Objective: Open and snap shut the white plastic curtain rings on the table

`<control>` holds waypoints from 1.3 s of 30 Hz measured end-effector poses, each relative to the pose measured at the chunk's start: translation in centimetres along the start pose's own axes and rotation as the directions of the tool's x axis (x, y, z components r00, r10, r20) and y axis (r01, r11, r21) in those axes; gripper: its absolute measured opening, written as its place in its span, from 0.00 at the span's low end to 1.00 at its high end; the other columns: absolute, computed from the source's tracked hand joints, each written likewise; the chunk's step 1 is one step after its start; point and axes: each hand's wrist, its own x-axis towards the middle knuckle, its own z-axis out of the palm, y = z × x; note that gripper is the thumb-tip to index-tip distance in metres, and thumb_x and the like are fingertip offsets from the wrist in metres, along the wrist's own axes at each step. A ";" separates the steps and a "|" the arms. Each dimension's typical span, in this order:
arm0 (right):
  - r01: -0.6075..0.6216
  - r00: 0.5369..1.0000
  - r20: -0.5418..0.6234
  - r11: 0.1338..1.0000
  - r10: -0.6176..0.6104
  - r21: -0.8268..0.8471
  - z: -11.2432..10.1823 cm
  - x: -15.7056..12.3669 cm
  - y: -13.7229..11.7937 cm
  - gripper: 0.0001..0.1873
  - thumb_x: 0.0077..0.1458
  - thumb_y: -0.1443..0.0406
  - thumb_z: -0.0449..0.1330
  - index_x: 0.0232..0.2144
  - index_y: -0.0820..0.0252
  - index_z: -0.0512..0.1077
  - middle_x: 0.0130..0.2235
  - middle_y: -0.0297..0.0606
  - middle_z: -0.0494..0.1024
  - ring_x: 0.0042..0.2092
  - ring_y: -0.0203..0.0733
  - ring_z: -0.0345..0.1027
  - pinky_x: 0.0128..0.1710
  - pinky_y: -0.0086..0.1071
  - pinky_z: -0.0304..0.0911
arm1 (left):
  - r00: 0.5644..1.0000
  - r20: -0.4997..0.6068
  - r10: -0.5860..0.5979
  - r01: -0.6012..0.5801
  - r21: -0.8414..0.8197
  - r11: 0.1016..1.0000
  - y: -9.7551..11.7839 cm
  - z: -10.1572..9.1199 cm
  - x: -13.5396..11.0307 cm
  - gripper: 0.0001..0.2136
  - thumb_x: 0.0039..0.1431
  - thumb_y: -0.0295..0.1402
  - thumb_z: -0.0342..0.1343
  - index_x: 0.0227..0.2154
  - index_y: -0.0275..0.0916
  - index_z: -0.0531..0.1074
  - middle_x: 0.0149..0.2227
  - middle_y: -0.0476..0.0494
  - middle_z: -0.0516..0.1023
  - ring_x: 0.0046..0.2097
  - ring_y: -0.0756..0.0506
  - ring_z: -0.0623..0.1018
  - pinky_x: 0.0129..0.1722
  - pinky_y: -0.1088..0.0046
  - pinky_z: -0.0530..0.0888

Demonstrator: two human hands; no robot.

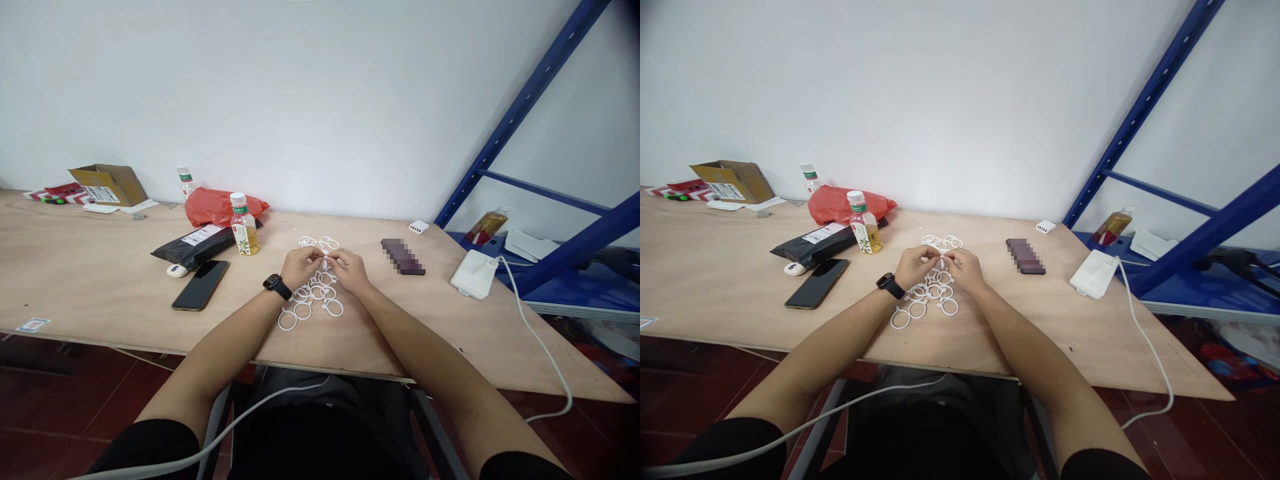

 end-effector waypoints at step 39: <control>0.033 0.927 0.355 0.919 0.118 -0.392 0.4 0.4 3.2 0.17 0.59 0.67 0.53 0.48 0.53 0.74 0.47 0.38 0.78 0.49 0.46 0.67 0.50 0.39 0.57 | 0.889 0.450 -0.079 -0.098 0.358 0.929 -2.6 0.3 0.1 0.12 0.61 0.41 0.50 0.38 0.46 0.78 0.41 0.47 0.81 0.46 0.45 0.77 0.49 0.70 0.69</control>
